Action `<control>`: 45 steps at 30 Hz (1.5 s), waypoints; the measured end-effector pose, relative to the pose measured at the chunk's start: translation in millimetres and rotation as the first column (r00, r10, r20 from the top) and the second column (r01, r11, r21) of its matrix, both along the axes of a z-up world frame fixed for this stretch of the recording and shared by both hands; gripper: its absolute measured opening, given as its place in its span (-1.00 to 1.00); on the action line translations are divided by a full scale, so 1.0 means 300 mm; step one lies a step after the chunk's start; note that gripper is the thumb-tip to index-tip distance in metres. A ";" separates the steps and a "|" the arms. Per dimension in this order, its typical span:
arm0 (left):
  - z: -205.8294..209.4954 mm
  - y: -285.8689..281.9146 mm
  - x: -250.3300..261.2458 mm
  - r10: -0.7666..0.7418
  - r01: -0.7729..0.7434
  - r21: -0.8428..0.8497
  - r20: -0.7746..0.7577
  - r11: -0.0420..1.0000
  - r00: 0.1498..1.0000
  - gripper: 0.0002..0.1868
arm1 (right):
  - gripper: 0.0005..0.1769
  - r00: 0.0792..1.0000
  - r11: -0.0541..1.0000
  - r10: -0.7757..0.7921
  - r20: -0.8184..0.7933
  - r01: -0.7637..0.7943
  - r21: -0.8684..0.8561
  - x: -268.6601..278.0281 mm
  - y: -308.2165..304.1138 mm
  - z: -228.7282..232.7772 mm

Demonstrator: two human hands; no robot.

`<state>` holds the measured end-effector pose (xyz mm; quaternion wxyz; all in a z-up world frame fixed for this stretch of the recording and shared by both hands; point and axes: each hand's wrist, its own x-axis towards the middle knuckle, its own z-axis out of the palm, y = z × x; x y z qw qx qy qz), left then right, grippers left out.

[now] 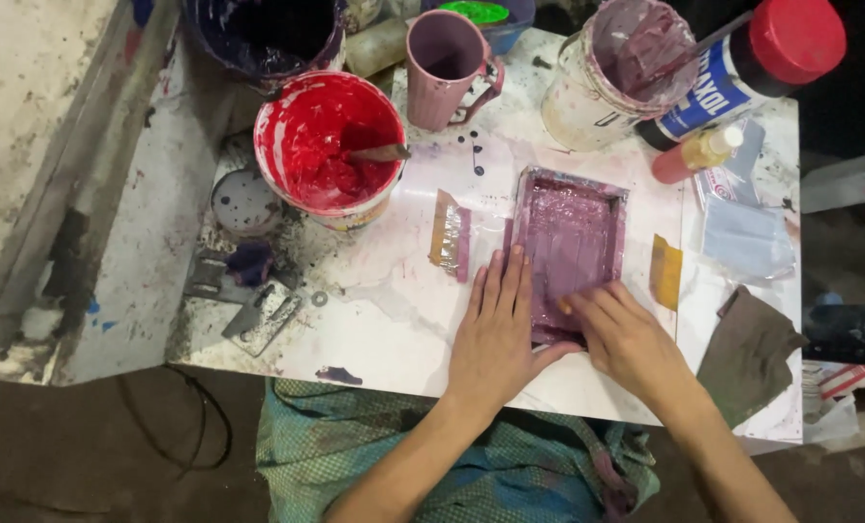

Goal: The person spreads a purple substance inside a rectangular tray using a small wooden stick. They then handle a clear plastic bag, folding and manipulating it on the table before returning to spread the substance in the tray again.

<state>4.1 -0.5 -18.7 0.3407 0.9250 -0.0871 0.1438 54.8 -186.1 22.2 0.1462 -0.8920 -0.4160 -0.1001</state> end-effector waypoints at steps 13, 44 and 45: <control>0.002 0.005 0.004 0.013 -0.013 0.029 0.001 0.999 1.000 0.26 | -0.82 0.998 0.994 0.058 0.028 -0.061 0.096 0.108 0.064 -0.028; 0.012 0.010 -0.003 -0.007 0.007 0.005 -0.004 1.000 1.000 0.22 | -0.88 0.992 0.987 -0.088 0.094 0.074 0.143 0.243 0.000 -0.056; 0.011 0.012 0.001 -0.003 0.003 0.004 -0.001 1.000 1.000 0.22 | -0.88 0.992 0.987 -0.084 0.097 0.069 0.142 0.195 0.018 -0.037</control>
